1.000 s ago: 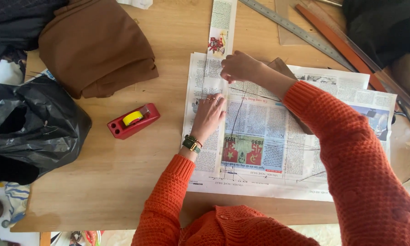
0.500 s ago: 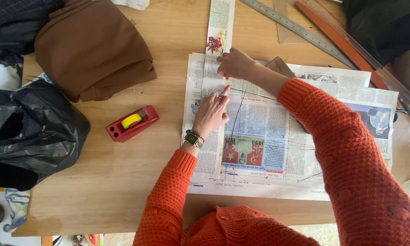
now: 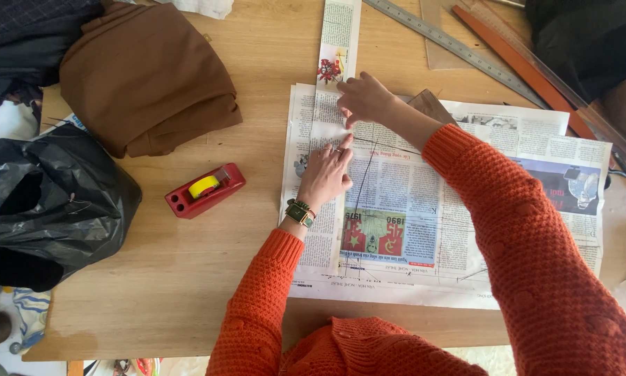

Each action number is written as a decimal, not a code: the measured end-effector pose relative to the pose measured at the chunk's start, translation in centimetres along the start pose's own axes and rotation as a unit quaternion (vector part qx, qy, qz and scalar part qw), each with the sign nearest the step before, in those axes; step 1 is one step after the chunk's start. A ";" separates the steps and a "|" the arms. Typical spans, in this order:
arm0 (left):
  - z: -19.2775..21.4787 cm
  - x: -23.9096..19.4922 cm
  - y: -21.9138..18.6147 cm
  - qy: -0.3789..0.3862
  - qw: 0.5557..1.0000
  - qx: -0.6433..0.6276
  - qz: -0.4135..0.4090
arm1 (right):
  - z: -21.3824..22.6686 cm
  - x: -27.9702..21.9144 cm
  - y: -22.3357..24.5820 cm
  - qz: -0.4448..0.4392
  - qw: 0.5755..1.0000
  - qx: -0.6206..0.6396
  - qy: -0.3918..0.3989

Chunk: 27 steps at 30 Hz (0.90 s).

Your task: The person smooths a newspaper on a wooden table and uses a wooden roller to flatten it. They then apply pieces of yellow tape from a dispenser to secure the newspaper. Finally, the person uses a ruler and a pen to draw lines on the newspaper.

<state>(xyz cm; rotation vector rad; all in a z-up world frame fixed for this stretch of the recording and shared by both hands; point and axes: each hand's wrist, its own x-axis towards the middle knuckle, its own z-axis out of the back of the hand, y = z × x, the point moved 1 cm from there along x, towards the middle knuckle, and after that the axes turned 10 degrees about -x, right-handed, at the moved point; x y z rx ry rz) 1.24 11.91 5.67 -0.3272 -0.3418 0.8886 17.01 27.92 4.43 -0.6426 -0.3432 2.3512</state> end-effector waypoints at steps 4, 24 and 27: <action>-0.3 0.1 0.2 -0.010 1.000 -0.003 -0.002 | 1.6 -0.8 -0.3 -0.012 0.999 0.034 0.007; -4.0 0.4 1.7 0.042 0.999 0.024 0.011 | -4.3 -0.7 -3.7 -0.255 0.868 0.415 -0.092; -4.3 0.1 1.7 0.033 0.999 0.006 0.011 | -3.5 -0.6 -3.1 -0.255 0.850 0.446 -0.119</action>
